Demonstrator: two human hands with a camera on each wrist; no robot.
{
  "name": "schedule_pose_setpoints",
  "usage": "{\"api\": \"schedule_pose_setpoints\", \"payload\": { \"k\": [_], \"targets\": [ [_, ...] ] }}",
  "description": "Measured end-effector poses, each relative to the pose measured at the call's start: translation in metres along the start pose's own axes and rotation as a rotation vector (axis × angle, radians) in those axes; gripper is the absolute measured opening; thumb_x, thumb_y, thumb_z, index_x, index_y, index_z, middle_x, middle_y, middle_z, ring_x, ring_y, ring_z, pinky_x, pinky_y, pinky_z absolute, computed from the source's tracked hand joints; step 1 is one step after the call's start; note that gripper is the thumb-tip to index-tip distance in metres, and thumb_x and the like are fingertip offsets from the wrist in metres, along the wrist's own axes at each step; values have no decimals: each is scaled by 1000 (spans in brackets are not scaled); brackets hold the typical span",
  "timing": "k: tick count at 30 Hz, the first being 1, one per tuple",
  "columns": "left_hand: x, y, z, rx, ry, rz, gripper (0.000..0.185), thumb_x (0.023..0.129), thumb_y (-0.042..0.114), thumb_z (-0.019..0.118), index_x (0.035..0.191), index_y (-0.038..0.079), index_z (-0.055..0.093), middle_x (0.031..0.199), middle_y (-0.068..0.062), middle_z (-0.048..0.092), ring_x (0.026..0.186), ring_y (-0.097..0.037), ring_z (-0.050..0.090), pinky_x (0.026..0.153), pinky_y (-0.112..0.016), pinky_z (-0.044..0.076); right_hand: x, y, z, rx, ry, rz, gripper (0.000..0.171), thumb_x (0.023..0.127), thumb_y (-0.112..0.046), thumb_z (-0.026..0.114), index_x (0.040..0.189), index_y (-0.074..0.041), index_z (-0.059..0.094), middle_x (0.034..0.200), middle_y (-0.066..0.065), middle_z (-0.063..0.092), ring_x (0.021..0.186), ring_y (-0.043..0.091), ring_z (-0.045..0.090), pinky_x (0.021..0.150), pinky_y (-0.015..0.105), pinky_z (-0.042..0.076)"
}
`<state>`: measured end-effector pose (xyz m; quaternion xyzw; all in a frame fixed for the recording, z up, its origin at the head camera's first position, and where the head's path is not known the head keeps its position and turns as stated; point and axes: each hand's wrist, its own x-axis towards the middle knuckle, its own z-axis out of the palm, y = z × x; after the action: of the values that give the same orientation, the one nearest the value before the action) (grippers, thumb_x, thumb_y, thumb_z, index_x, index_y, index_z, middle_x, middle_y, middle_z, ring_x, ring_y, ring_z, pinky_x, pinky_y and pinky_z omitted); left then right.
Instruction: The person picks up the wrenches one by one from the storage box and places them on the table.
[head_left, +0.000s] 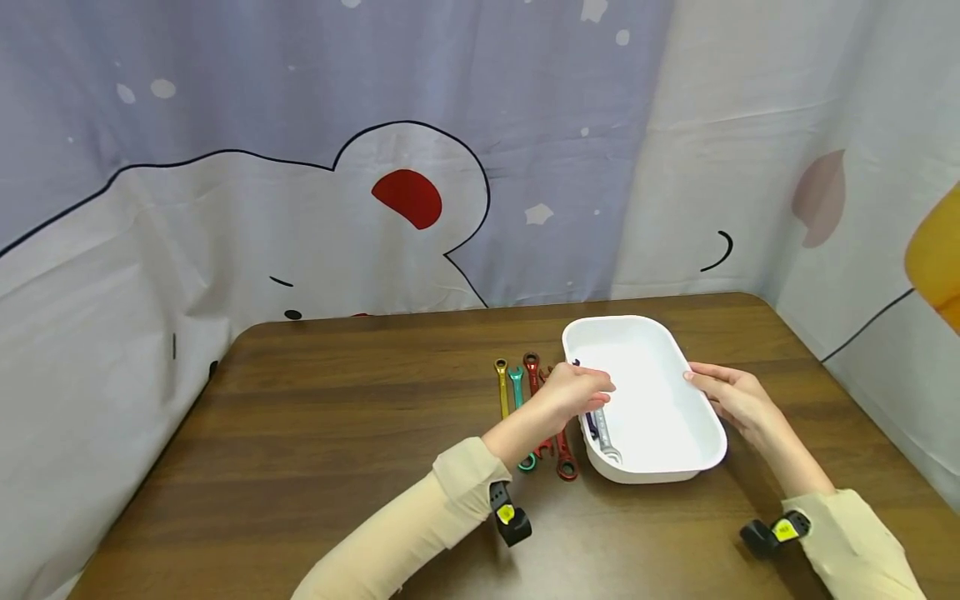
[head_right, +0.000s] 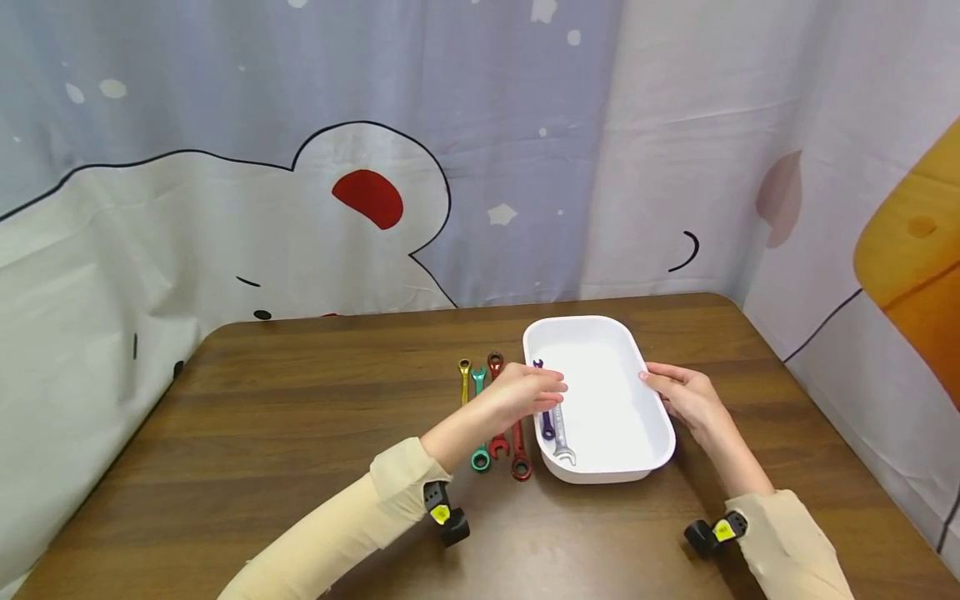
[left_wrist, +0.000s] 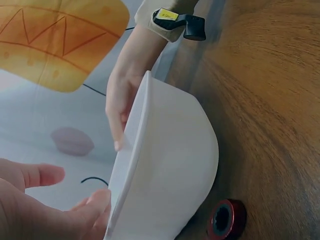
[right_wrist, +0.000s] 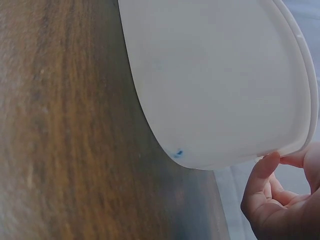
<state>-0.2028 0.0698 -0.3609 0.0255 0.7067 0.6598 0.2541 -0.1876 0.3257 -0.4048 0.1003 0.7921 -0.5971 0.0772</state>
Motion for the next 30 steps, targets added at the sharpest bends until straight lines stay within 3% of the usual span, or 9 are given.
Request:
{"api": "schedule_pose_setpoints", "payload": {
  "k": [9, 16, 19, 24, 30],
  "targets": [
    [7, 1, 12, 46, 23, -5, 29, 84, 5, 63, 108, -11, 65, 112, -14, 65, 96, -20, 66, 89, -26, 57, 0, -1, 2, 2, 0, -10, 72, 93, -34, 62, 142, 12, 34, 85, -23, 63, 81, -3, 63, 72, 19, 59],
    [14, -1, 21, 48, 29, -21, 29, 82, 1, 63, 108, -12, 64, 105, -14, 65, 96, -26, 67, 86, -26, 58, 1, -1, 2, -5, -1, -19, 71, 94, -34, 61, 141, 12, 34, 85, -23, 62, 81, -3, 64, 72, 19, 59],
    [15, -1, 24, 76, 51, -28, 30, 82, 2, 64, 107, -12, 63, 102, -14, 64, 95, -26, 66, 91, -31, 57, 1, -1, 2, -12, -2, -15, 72, 94, -35, 61, 142, 11, 34, 86, -23, 62, 81, -3, 63, 72, 19, 59],
    [17, 0, 28, 169, 94, -60, 40, 81, 7, 67, 115, -12, 58, 116, -22, 62, 115, -34, 59, 107, -43, 46, 1, -1, 2, -17, -4, -4, 73, 94, -36, 61, 143, 10, 32, 86, -24, 61, 82, -4, 63, 73, 19, 59],
    [23, -3, 34, 229, 139, -94, 57, 80, 10, 69, 128, -10, 46, 127, -21, 54, 118, -33, 54, 106, -43, 45, 2, -1, 1, -7, -4, -6, 74, 93, -35, 62, 143, 11, 33, 86, -23, 61, 82, -4, 63, 73, 19, 59]
  ]
}}
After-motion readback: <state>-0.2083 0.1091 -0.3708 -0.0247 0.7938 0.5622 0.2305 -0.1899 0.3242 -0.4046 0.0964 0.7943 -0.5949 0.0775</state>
